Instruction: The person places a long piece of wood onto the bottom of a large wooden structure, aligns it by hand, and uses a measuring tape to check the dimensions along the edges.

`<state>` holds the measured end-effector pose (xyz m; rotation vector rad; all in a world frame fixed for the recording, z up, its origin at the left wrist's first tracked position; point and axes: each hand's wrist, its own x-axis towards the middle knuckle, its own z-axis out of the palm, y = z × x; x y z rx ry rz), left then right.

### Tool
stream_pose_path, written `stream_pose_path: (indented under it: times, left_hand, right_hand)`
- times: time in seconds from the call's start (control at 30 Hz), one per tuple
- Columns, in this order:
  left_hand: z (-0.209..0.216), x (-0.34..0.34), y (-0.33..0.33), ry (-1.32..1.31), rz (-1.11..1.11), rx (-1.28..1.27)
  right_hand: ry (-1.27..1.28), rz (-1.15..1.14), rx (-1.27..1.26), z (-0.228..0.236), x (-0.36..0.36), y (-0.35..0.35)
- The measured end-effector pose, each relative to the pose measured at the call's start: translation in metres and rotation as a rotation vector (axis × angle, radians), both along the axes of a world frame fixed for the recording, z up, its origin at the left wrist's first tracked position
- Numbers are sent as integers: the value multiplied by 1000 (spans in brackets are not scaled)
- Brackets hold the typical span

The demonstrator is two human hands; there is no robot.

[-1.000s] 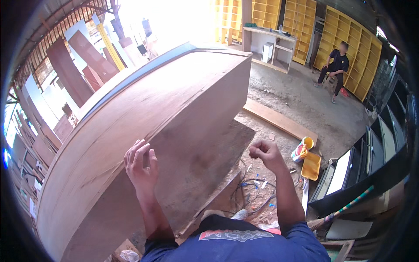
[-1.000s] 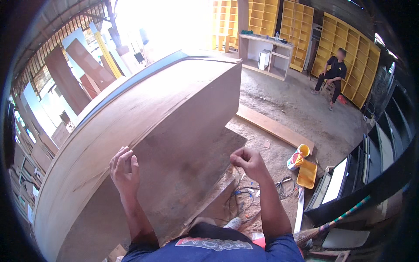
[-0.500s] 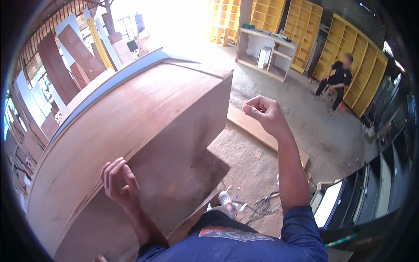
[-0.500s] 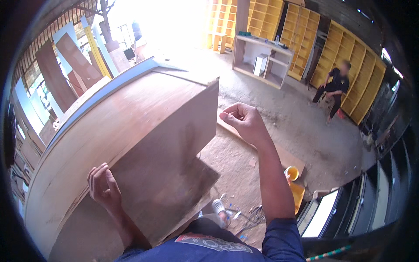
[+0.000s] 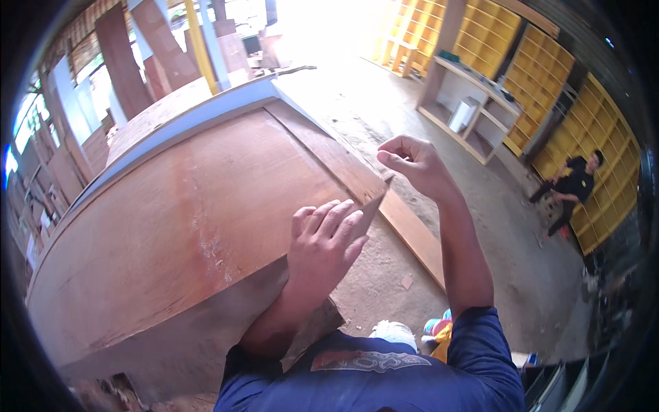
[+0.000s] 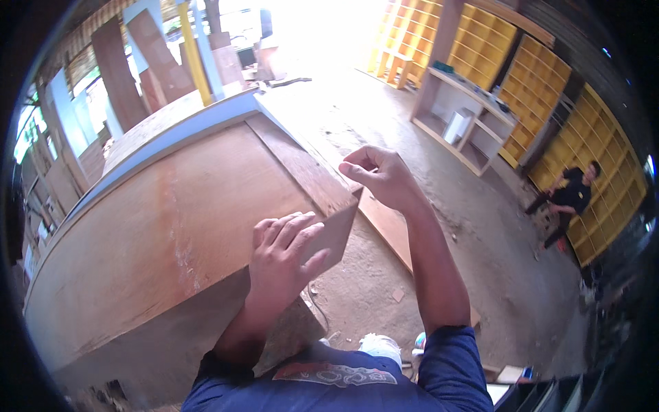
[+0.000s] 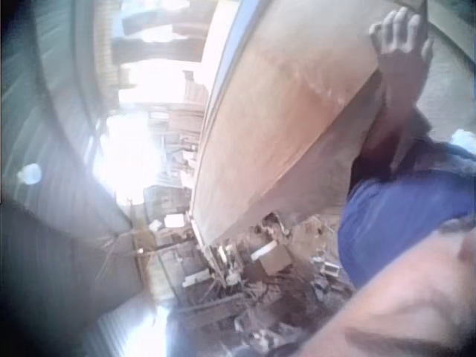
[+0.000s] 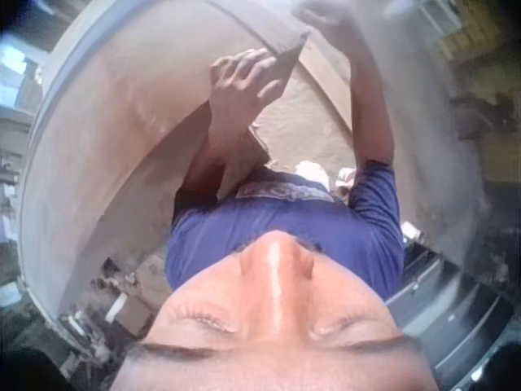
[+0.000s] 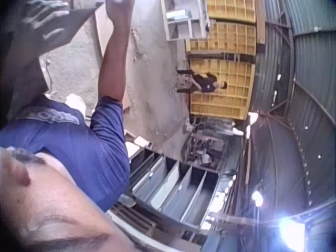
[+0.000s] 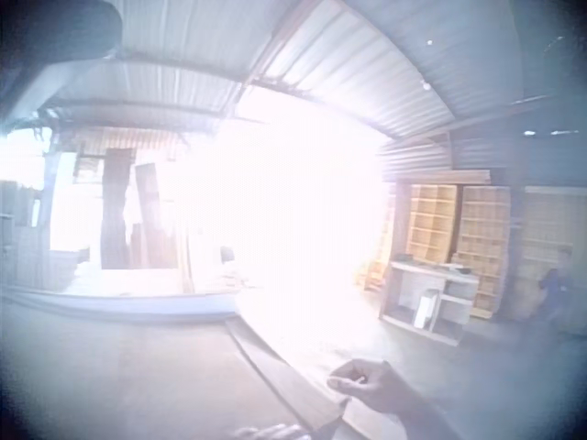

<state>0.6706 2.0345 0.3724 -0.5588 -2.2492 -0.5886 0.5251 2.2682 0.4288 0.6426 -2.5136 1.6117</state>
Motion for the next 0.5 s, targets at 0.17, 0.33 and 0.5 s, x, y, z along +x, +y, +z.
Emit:
stream_pose_path:
  times: [0.17, 0.33, 0.5]
  left_hand:
    - [-1, -28, 18, 5, 220, -95]
    - [-1, -20, 30, 146, 381, -203]
    - [15, -15, 53, 377, 689, -344]
  right_hand:
    - [-34, 276, 32, -24, -74, 0]
    - [-188, 584, -31, -36, -121, -3]
    - [-257, 766, 0, -29, -149, -17]
